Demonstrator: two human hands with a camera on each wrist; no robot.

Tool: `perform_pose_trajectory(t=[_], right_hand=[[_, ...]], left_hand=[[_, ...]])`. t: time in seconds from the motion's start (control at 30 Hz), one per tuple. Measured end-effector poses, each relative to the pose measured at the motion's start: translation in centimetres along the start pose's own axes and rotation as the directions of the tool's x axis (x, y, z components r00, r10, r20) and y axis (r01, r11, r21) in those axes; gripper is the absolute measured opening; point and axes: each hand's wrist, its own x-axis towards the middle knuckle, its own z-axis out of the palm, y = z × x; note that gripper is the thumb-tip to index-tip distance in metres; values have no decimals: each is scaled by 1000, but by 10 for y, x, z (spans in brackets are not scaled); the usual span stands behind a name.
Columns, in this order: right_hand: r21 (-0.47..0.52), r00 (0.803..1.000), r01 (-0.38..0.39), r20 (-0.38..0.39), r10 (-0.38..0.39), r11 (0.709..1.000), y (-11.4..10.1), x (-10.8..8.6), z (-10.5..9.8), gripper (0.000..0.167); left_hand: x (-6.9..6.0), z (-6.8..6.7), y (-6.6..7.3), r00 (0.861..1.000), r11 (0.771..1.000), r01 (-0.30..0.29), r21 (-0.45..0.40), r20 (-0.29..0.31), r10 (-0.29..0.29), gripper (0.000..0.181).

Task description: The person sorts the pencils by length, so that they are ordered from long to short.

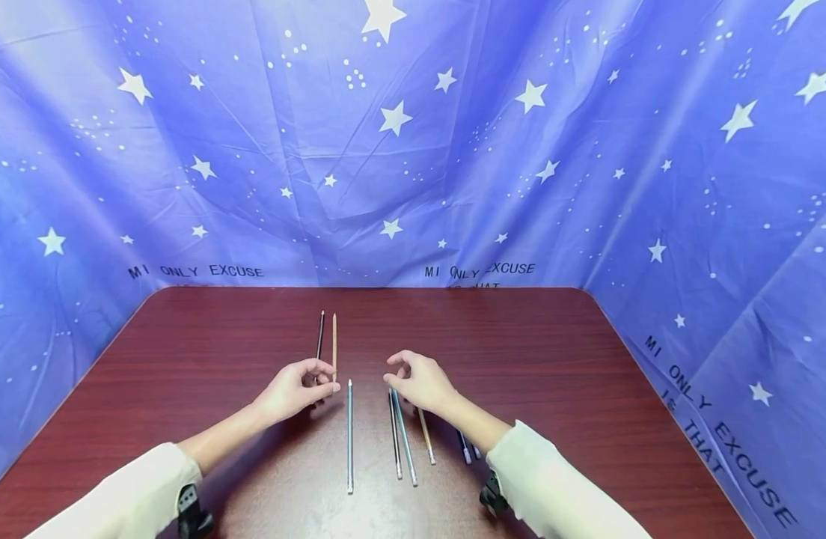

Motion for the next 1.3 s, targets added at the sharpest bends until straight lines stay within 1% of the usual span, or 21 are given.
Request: perform_pose_trajectory(t=[0.2,0.43,0.53,0.67,0.8,0.9,1.07,1.23,1.3], right_hand=[[-21,1000,-21,10,22,1000,5,-7,3,30],[-17,998,-17,53,18,1000,11,-14,5,28],[-5,997,-15,72,16,1000,13,-16,5,29],[17,996,-17,90,15,1000,16,-18,6,29],[38,995,-21,97,17,999,15,-19,7,30],[32,995,-31,96,27,999,14,-19,7,30],[-39,996,-48,78,51,998,13,-19,8,30],[-72,995,-56,80,61,996,13,-18,11,31],[-93,995,-57,81,64,994,13,-17,12,32]], left_hand=[[-7,8,0,1000,998,2,55,2,-2,28],[-11,18,0,999,994,28,102,-37,-25,22],[-11,21,2,998,991,30,132,-54,-23,20],[-12,25,4,997,983,26,182,-71,-13,20],[-12,27,4,996,970,20,241,-85,1,20],[-11,29,5,995,956,26,292,-96,3,21],[-11,33,7,995,921,37,388,-103,4,26],[-12,42,6,994,863,44,504,-111,14,31],[-12,45,6,992,845,54,532,-123,14,31]])
